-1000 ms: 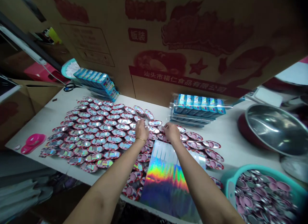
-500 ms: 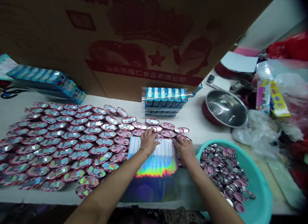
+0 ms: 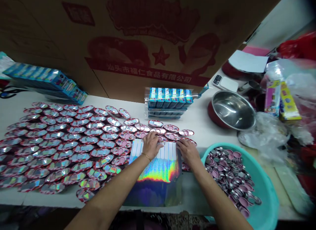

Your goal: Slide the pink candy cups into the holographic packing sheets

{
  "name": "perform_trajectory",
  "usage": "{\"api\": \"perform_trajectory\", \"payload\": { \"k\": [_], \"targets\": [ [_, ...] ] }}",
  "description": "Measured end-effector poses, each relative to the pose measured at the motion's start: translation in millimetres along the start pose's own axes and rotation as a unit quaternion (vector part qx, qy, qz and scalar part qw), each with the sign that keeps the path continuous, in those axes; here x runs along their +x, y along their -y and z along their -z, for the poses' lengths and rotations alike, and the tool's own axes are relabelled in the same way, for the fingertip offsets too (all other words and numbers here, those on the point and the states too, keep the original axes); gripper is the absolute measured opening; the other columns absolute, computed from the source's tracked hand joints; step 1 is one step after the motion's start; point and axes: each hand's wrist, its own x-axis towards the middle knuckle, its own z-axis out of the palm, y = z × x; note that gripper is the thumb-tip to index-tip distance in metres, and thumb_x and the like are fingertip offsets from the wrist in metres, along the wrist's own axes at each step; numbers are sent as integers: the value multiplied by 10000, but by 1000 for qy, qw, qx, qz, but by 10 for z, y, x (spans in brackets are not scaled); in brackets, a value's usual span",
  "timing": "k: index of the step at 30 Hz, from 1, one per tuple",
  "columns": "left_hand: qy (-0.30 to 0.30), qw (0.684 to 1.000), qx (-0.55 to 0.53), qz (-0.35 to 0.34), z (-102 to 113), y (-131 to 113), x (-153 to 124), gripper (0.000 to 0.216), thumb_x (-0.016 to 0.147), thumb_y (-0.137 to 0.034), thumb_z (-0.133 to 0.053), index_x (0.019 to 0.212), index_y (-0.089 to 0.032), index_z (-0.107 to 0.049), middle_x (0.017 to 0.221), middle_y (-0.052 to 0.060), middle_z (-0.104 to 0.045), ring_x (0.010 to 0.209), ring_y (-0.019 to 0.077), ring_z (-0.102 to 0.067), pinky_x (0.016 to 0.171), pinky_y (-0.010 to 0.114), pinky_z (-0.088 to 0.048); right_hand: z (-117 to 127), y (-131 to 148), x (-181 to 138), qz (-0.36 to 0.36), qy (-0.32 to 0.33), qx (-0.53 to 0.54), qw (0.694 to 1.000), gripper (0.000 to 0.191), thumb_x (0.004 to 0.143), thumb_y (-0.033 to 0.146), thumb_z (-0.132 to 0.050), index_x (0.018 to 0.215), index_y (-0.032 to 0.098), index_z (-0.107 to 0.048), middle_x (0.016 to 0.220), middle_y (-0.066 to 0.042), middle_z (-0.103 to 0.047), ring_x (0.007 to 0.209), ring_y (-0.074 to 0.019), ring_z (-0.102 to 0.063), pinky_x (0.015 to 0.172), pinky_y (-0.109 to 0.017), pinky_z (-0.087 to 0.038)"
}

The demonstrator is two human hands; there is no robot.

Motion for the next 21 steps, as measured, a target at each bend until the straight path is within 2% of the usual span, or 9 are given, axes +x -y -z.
{"api": "perform_trajectory", "payload": {
  "k": [4,6,9,11,14,16,19,21],
  "targets": [
    [-9,1000,4,13,2,-2,-21,213,663,-330,-667,791,-205,-551,1212,42,-467,1196,234,-312,932,395,-263,16,65,-93,30,14,-41,999,339,808,151,-474,1137,195,-544,1135,-82,-553,934,-236,-473,757,-351,-376],
    [-11,1000,8,18,4,-2,-33,215,660,-327,-670,789,-203,-552,1214,47,-466,1193,238,-316,927,395,-267,58,114,-126,35,11,-28,999,338,797,128,-476,1124,180,-548,1140,-91,-550,941,-237,-476,755,-349,-382],
    [-19,1000,13,13,-3,13,-63,221,659,-322,-671,804,-201,-555,1230,53,-460,1194,244,-317,932,401,-262,258,196,-140,2,-20,70,997,231,828,154,-438,993,155,-600,1037,-106,-587,906,-219,-498,774,-343,-386],
    [-20,1000,10,5,-12,34,-87,222,663,-320,-667,821,-202,-565,1251,56,-449,1201,250,-311,946,413,-248,501,248,-107,-41,-41,184,981,190,841,203,-430,865,166,-615,915,-88,-606,857,-197,-515,771,-329,-395],
    [-23,1000,-18,-6,-2,72,-119,249,686,-327,-642,897,-208,-586,1265,63,-447,1209,255,-306,963,426,-237,882,318,32,-124,-52,360,923,174,815,296,-480,755,194,-607,788,-39,-598,755,-164,-529,681,-281,-410],
    [-36,998,-58,-3,41,96,-136,231,728,-327,-594,930,-216,-602,1221,60,-491,1193,243,-332,968,422,-240,1013,369,174,-199,-52,463,862,188,760,364,-546,726,192,-613,716,-17,-589,652,-143,-514,588,-256,-395],
    [-68,981,-180,35,159,123,-157,236,804,-334,-474,913,-201,-636,1082,64,-578,1095,209,-436,951,383,-283,942,479,391,-291,-53,590,751,266,646,431,-644,690,170,-617,609,8,-567,546,-114,-469,517,-237,-352],
    [-78,942,-310,100,249,137,-164,347,841,-378,-378,912,-169,-646,1008,76,-612,1005,192,-503,889,342,-349,786,582,498,-322,-50,638,698,295,593,442,-679,664,164,-611,560,21,-552,513,-99,-445,499,-228,-323]
  ]
}}
